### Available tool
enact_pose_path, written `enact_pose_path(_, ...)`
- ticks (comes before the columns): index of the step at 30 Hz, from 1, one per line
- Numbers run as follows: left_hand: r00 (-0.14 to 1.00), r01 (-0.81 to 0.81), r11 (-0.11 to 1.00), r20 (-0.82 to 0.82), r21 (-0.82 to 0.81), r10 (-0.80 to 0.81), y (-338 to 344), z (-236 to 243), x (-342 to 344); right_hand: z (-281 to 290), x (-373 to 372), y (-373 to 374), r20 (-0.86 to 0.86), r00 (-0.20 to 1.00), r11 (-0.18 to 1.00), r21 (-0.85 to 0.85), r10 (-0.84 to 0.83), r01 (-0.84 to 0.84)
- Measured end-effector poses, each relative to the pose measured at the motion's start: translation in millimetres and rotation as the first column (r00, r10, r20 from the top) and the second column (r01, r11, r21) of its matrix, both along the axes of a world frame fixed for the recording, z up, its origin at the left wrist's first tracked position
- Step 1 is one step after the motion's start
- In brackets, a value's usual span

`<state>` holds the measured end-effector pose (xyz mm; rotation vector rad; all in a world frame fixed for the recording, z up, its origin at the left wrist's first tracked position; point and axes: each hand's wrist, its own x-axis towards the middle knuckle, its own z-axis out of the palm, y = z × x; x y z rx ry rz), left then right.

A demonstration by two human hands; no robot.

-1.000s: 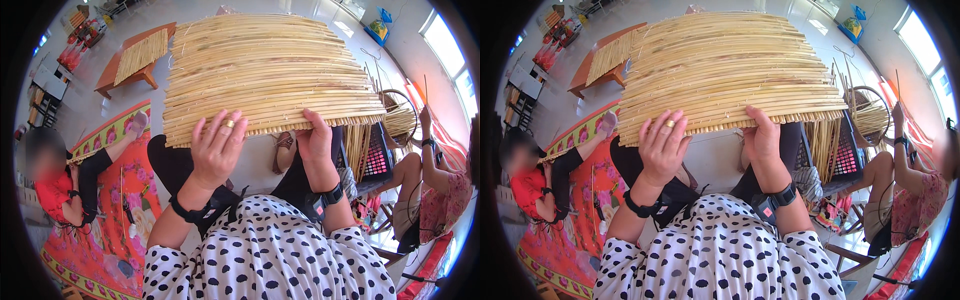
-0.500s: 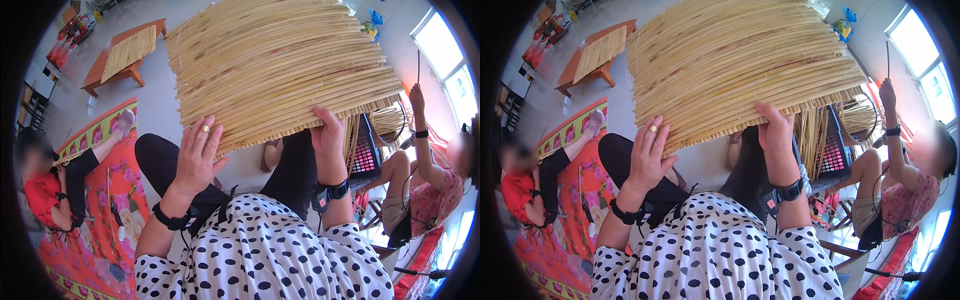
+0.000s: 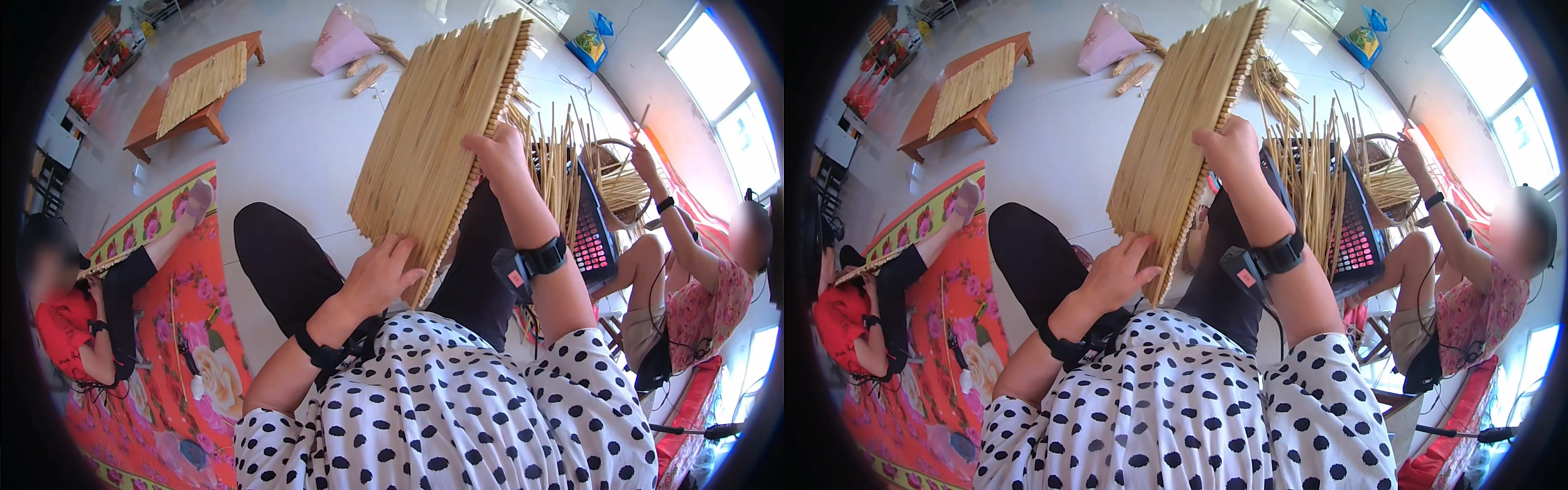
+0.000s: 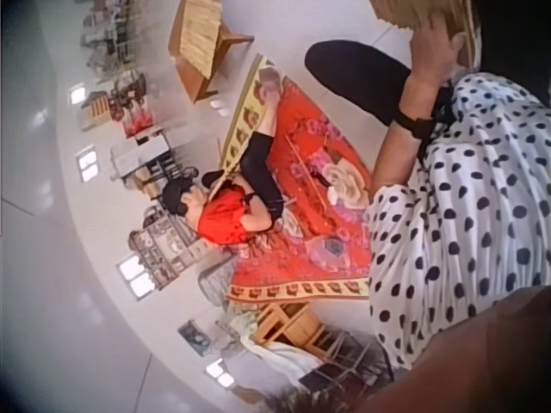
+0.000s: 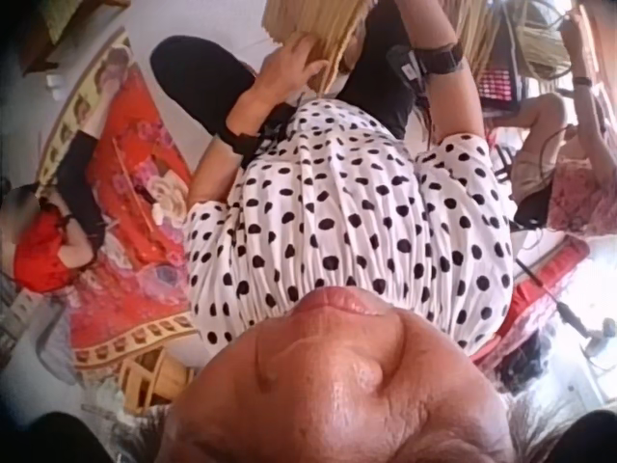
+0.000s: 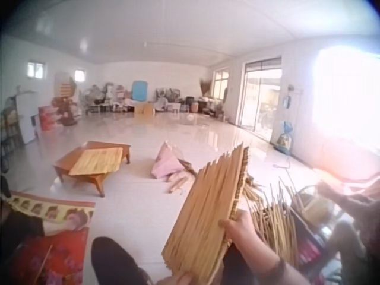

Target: The person sits on the floor and weaves a bamboo mat by threading a white string through the edges of bamboo strips. They repeatedly pull the string through the mat and adjust the alignment of the strips.

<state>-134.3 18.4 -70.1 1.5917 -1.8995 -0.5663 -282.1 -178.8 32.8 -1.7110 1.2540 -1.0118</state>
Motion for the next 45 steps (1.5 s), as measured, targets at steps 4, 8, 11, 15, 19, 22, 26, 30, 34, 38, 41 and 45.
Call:
enact_pose_path(4,0.995,0.008,1.0,-0.098,0.002,-0.008,1.9,-2.5,3.8,-18.4,18.1,-20.6,-0.3,0.954,0.996,-0.08,0.003,-0.028)
enact_pose_path(8,0.982,0.036,0.999,-0.186,-0.002,-0.035,2.7,-4.7,11.8,-14.3,40.7,-10.1,-0.465,0.878,0.993,0.029,0.113,-0.112)
enact_pose_path(11,0.944,-0.044,0.995,-0.329,-0.095,0.01,-3.4,0.4,13.6,-21.6,48.3,-2.6,-0.526,0.838,0.99,0.061,0.142,-0.13)
enact_pose_path(15,0.767,-0.251,0.967,-0.617,-0.04,0.174,-30.2,-3.8,11.1,-45.2,48.9,-9.9,-0.603,0.793,0.994,-0.004,0.086,-0.11)
enact_pose_path(19,0.611,-0.335,0.942,-0.761,-0.001,0.216,-64.3,-10.1,1.2,-58.7,50.0,-20.8,-0.563,0.823,0.99,-0.06,0.073,-0.129)
enact_pose_path(22,0.527,-0.333,0.941,-0.816,0.058,0.237,-81.2,-14.2,-4.0,-57.2,49.3,-25.9,-0.544,0.829,0.987,-0.016,0.128,-0.163)
enact_pose_path(26,0.549,-0.41,0.911,-0.812,-0.054,0.199,-90.7,-14.0,-5.5,-52.2,53.0,-18.7,-0.535,0.836,0.985,-0.035,0.123,-0.167)
enact_pose_path(30,0.592,-0.465,0.872,-0.787,-0.155,0.176,-95.6,-3.3,-10.7,-50.2,51.2,-12.1,-0.541,0.834,0.988,-0.025,0.114,-0.151)
enact_pose_path(34,0.775,-0.494,0.797,-0.591,-0.347,0.223,-101.9,-12.7,-9.9,-53.0,51.7,-11.2,-0.565,0.818,0.986,-0.04,0.111,-0.161)
enact_pose_path(38,0.642,-0.612,0.739,-0.723,-0.282,0.255,-94.6,-1.0,-1.6,-52.7,52.1,-11.4,-0.587,0.805,0.985,-0.078,0.082,-0.157)
enact_pose_path(41,0.304,-0.802,0.573,-0.941,-0.168,0.15,-89.6,20.6,60.9,-66.2,23.0,-24.4,-0.597,0.801,0.997,-0.032,0.041,-0.075)
enact_pose_path(45,0.481,-0.621,0.752,-0.865,-0.22,0.145,-74.0,28.9,50.7,-57.8,29.7,-15.6,-0.58,0.813,0.991,-0.074,0.047,-0.11)
